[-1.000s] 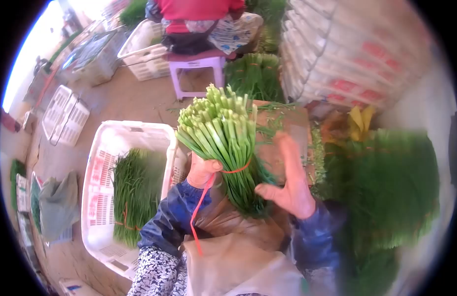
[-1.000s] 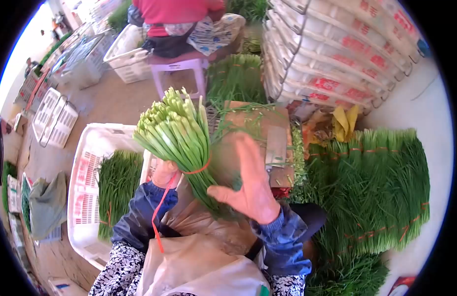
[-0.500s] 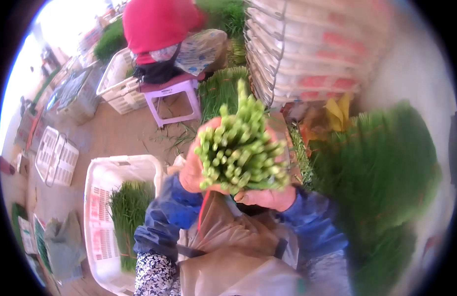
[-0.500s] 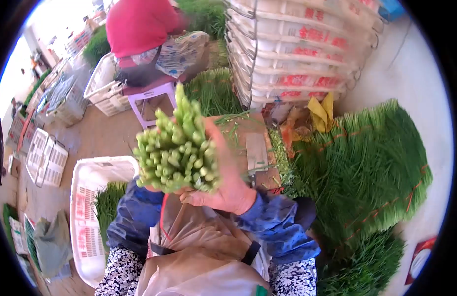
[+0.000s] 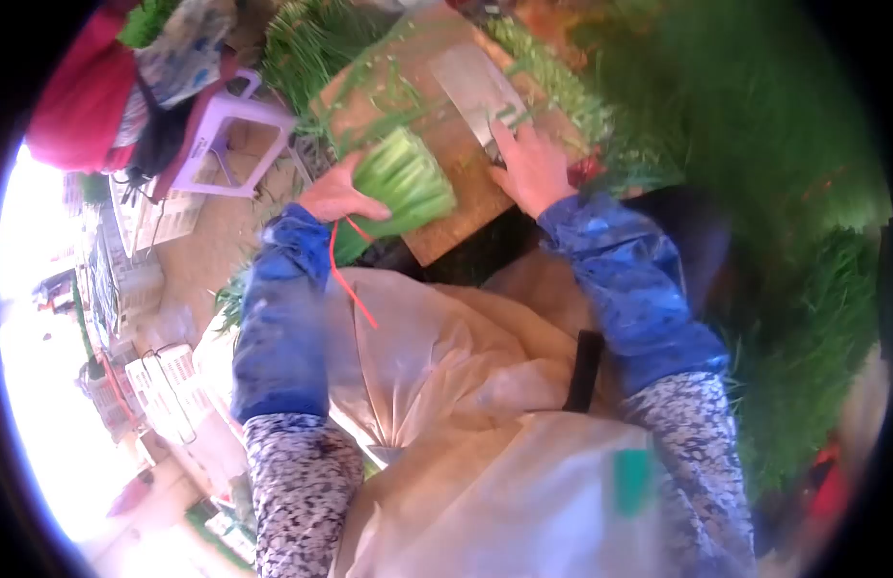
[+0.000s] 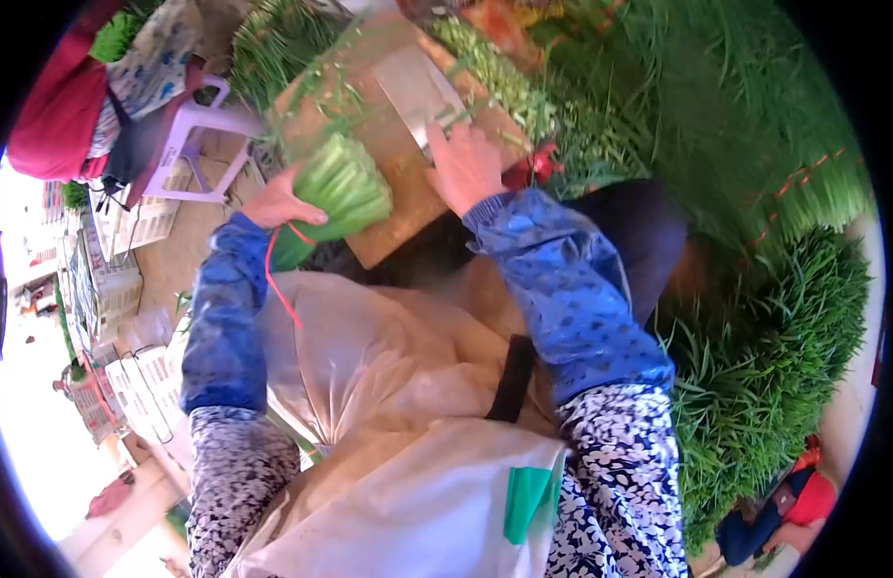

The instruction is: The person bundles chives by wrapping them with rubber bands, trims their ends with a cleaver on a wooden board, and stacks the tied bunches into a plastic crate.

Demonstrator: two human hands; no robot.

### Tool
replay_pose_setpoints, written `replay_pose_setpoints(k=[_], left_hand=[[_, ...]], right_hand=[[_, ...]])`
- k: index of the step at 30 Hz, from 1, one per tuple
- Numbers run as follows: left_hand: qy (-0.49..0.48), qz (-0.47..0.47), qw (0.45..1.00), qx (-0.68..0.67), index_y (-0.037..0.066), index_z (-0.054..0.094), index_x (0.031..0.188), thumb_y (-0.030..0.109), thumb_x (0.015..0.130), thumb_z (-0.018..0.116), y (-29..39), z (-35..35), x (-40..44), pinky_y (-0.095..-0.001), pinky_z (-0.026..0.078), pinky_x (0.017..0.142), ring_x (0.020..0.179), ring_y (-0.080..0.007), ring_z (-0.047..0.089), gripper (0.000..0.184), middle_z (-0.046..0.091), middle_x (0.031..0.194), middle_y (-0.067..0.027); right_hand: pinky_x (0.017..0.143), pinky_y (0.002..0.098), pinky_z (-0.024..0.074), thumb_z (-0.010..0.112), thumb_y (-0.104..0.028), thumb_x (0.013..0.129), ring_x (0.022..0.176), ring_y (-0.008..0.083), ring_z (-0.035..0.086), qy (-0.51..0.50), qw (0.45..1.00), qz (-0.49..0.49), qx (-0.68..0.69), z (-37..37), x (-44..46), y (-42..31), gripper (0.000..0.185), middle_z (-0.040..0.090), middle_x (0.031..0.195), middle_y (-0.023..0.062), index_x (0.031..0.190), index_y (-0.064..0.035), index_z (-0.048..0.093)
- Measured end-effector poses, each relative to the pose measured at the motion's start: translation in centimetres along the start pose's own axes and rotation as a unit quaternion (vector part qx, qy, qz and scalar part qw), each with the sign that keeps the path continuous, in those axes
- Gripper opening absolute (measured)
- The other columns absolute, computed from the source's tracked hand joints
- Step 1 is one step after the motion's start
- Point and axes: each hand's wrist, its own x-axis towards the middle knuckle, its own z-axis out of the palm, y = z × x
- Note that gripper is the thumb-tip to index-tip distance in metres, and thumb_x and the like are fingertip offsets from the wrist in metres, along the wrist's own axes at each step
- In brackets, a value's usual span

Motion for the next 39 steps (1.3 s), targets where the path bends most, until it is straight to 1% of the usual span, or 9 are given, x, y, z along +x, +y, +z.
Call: replay_pose_setpoints(k=[3,6,9,14,20,31,33,35,39], left_hand=[[0.183,0.129,0.942,0.25,0.0,0.031,0.147,0.025,0.057,0.089,1.4,0.9,-0.5,-0.0381,0.039,0.106,0.124,-0.0331,0.052,0.11,0.052,0.136,-0.0184],[0.224,0.174,0.854,0.437,0.001,0.032,0.145,0.035,0.05,0.09,2.9,4.5,0.2,-0.0441,0.041,0.103,0.121,-0.0405,0.051,0.117,0.05,0.134,-0.0214],[0.225,0.12,0.869,0.424,0.001,0.034,0.143,0.036,0.047,0.09,2.9,5.2,1.2,-0.0475,0.043,0.098,0.114,-0.0431,0.053,0.116,0.051,0.13,-0.0212],[0.231,0.107,0.865,0.432,0.0,0.042,0.135,0.041,0.049,0.087,2.1,4.1,2.5,-0.0452,0.046,0.093,0.11,-0.0399,0.056,0.105,0.055,0.123,-0.0212],[0.213,0.083,0.883,0.41,0.0,0.046,0.132,0.043,0.052,0.085,2.3,3.6,2.8,-0.0438,0.047,0.093,0.109,-0.0387,0.058,0.099,0.058,0.12,-0.0219],[0.22,0.088,0.877,0.418,0.003,0.048,0.131,0.04,0.052,0.086,3.0,3.8,2.7,-0.0443,0.048,0.092,0.108,-0.0392,0.059,0.095,0.06,0.119,-0.0207],[0.24,0.105,0.875,0.407,0.003,0.044,0.134,0.039,0.051,0.086,3.6,3.2,3.3,-0.0453,0.047,0.093,0.11,-0.0405,0.057,0.1,0.058,0.122,-0.0208],[0.229,0.071,0.877,0.416,0.004,0.039,0.138,0.039,0.05,0.087,3.1,4.0,2.8,-0.0455,0.044,0.097,0.115,-0.0413,0.053,0.106,0.054,0.128,-0.0217],[0.169,0.075,0.869,0.458,0.01,0.034,0.146,0.027,0.044,0.09,1.1,4.0,0.0,-0.0497,0.043,0.098,0.116,-0.0401,0.052,0.118,0.042,0.14,-0.0231]], right_hand=[[0.065,0.0483,0.0533,0.066,-0.012,0.076,0.088,0.0377,0.062,-0.023,1.0,-0.005,-0.006,0.5,-0.2,0.0,0.048,0.057,0.101,0.0217,0.122,-0.0095,0.054],[0.078,0.0512,0.0498,0.062,-0.006,0.076,0.094,0.0443,0.058,-0.035,0.998,0.041,0.027,1.4,0.6,0.2,0.059,0.056,0.105,0.0228,0.132,-0.0093,0.045],[0.08,0.0509,0.0473,0.059,-0.007,0.076,0.101,0.0422,0.056,0.004,0.985,0.086,0.152,-0.5,1.5,1.2,0.055,0.058,0.1,0.0281,0.13,-0.0033,0.046],[0.041,0.0299,0.0385,0.059,-0.027,0.093,0.045,0.0133,0.049,-0.102,0.905,0.176,0.372,-4.6,0.8,1.0,0.033,0.051,0.064,0.0064,0.111,0.0009,0.057],[0.057,0.0434,0.0391,0.057,-0.018,0.092,0.057,0.0331,0.047,-0.106,0.935,0.069,0.332,-1.7,-0.2,-1.2,0.023,0.044,0.063,0.0229,0.086,0.0036,0.051],[0.056,0.0429,0.0475,0.051,-0.016,0.091,0.057,0.0387,0.054,-0.261,0.91,0.111,0.304,-2.6,2.4,-3.1,0.022,0.051,0.062,0.0225,0.087,0.0051,0.054],[0.061,0.0492,0.0493,0.051,-0.016,0.088,0.065,0.0472,0.057,-0.058,0.969,-0.021,0.241,2.0,5.1,-2.8,0.023,0.059,0.07,0.0271,0.083,0.0053,0.057],[0.067,0.0539,0.0483,0.05,-0.015,0.084,0.077,0.0506,0.058,-0.103,0.979,0.05,0.168,2.1,8.7,-5.6,0.022,0.061,0.079,0.0308,0.079,0.0047,0.059],[0.062,0.0554,0.0499,0.047,-0.021,0.091,0.07,0.0452,0.064,-0.084,0.993,-0.046,0.064,1.7,6.7,-5.1,0.027,0.065,0.076,0.0265,0.079,-0.001,0.061]])
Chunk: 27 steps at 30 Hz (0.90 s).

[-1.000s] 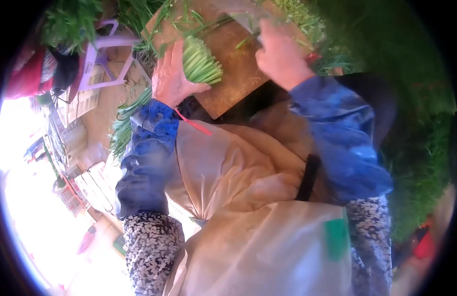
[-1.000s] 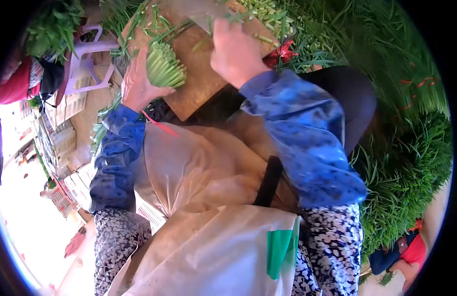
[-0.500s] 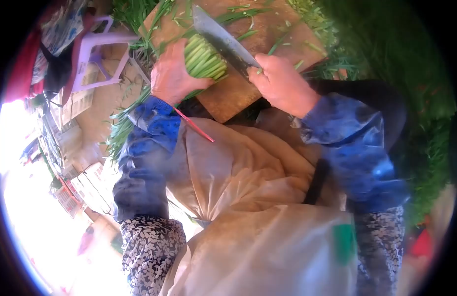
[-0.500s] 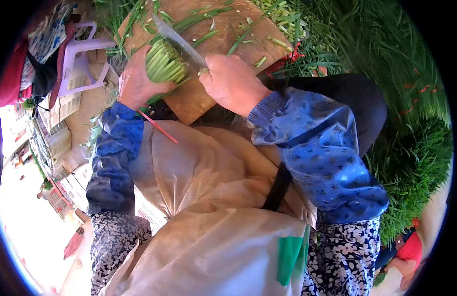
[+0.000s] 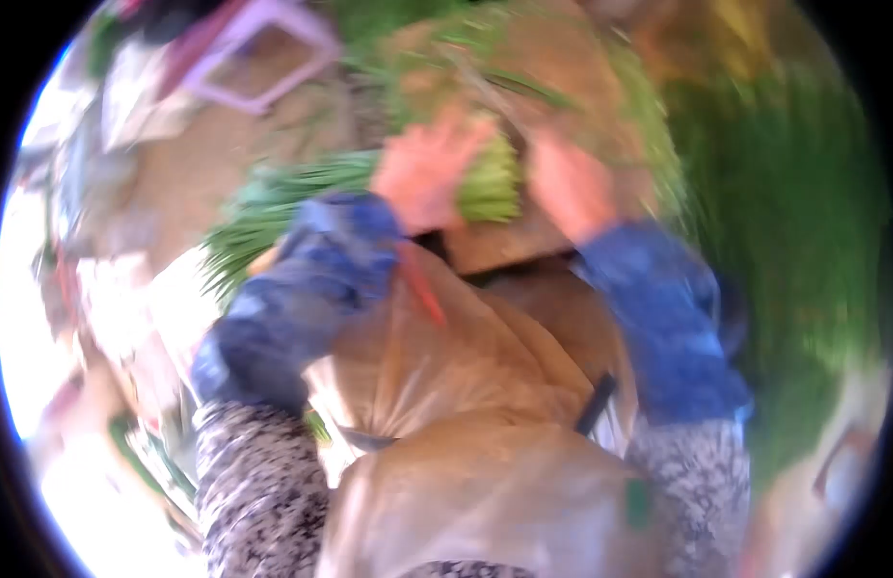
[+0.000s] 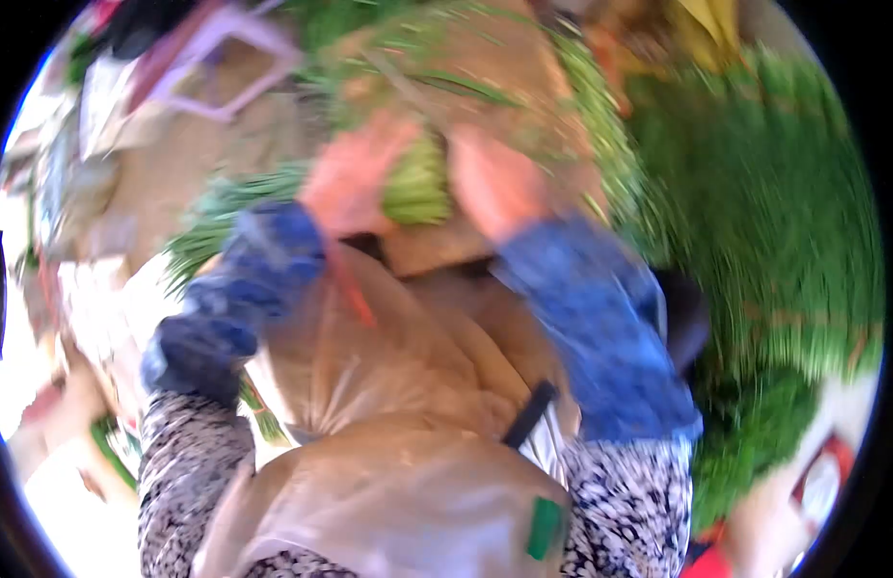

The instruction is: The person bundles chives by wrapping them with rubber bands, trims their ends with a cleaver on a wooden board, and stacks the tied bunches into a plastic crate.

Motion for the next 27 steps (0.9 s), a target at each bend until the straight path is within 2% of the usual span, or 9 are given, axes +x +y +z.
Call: replay_pose_setpoints(k=[3,5,7,8,13,16,20,22,27], left_hand=[[0.035,0.002,0.998,-0.048,0.013,0.036,0.145,0.026,0.049,0.084,0.3,0.6,1.7,-0.0483,0.048,0.092,0.109,-0.0391,0.056,0.108,0.05,0.129,-0.019],[0.134,-0.011,0.989,-0.055,0.015,0.037,0.144,0.028,0.049,0.083,-2.1,-0.8,2.7,-0.0484,0.052,0.08,0.102,-0.039,0.059,0.106,0.052,0.122,-0.0157],[0.281,-0.03,0.955,-0.088,0.01,0.041,0.14,0.027,0.052,0.081,-5.8,-6.1,3.7,-0.042,0.051,0.09,0.104,-0.0329,0.061,0.098,0.058,0.117,-0.0165],[0.099,-0.193,0.946,-0.241,0.007,0.043,0.137,0.026,0.055,0.081,-6.1,-13.2,3.6,-0.0422,0.049,0.091,0.107,-0.035,0.06,0.092,0.057,0.122,-0.0176],[0.251,-0.037,0.965,-0.058,0.006,0.041,0.14,0.018,0.061,0.077,-13.4,-20.6,-3.8,-0.0412,0.043,0.099,0.119,-0.0347,0.051,0.088,0.052,0.13,-0.0191],[0.243,0.016,0.97,0.021,0.005,0.039,0.142,0.013,0.064,0.075,-20.3,-17.3,-4.0,-0.0405,0.039,0.103,0.126,-0.0345,0.046,0.086,0.049,0.135,-0.0201],[0.234,0.076,0.969,0.027,0.004,0.037,0.145,0.007,0.069,0.073,-33.9,-5.8,-3.4,-0.0397,0.034,0.109,0.136,-0.0343,0.039,0.084,0.045,0.142,-0.0214],[0.134,-0.037,0.99,-0.013,0.004,0.037,0.146,0.013,0.073,0.074,-39.9,3.7,-4.8,-0.0449,0.04,0.103,0.122,-0.0392,0.051,0.082,0.053,0.133,-0.0241],[-0.088,-0.1,0.99,-0.052,0.001,0.022,0.15,0.005,0.068,0.072,-44.3,16.3,-14.4,-0.0419,0.027,0.116,0.14,-0.0378,0.031,0.097,0.033,0.15,-0.02]], right_hand=[[0.057,0.0557,0.0481,0.052,-0.011,0.087,0.066,0.0443,0.064,-0.049,0.988,0.042,-0.143,-0.2,-2.8,6.8,0.047,0.065,0.076,0.0246,0.132,-0.0087,0.04],[0.063,0.0539,0.0508,0.058,-0.008,0.079,0.074,0.0435,0.065,-0.013,0.983,-0.002,-0.181,0.3,-3.8,8.7,0.061,0.064,0.095,0.0251,0.137,-0.0079,0.038],[0.065,0.0526,0.0512,0.059,-0.009,0.078,0.079,0.0429,0.064,-0.044,0.981,0.006,-0.19,1.1,-3.6,8.8,0.065,0.062,0.099,0.025,0.139,-0.0075,0.035],[0.068,0.0513,0.0516,0.059,-0.009,0.077,0.083,0.0423,0.064,-0.066,0.977,0.02,-0.201,1.6,-2.9,8.8,0.069,0.061,0.103,0.025,0.141,-0.0072,0.033],[0.077,0.051,0.0504,0.066,-0.019,0.075,0.093,0.0441,0.062,-0.138,0.976,0.04,-0.163,-2.0,-5.1,6.3,0.085,0.057,0.112,0.0265,0.149,-0.0085,0.025],[0.074,0.0488,0.0511,0.067,-0.02,0.076,0.091,0.0423,0.064,-0.205,0.967,-0.014,-0.149,-5.2,-4.1,5.1,0.082,0.061,0.108,0.0254,0.149,-0.0102,0.03],[0.071,0.0376,0.0532,0.065,-0.009,0.082,0.078,0.029,0.067,-0.066,0.985,0.105,-0.116,-16.0,-3.5,2.6,0.056,0.066,0.085,0.0168,0.136,-0.0064,0.052],[0.072,0.0343,0.0534,0.062,-0.008,0.086,0.077,0.0203,0.066,-0.041,0.982,0.17,-0.077,-20.1,-2.5,3.0,0.051,0.066,0.085,0.0128,0.136,-0.0029,0.052],[0.071,0.0265,0.0522,0.058,-0.009,0.089,0.079,0.014,0.065,0.148,0.92,0.361,0.048,-23.5,-8.1,14.8,0.038,0.067,0.09,0.0073,0.126,0.0012,0.056]])
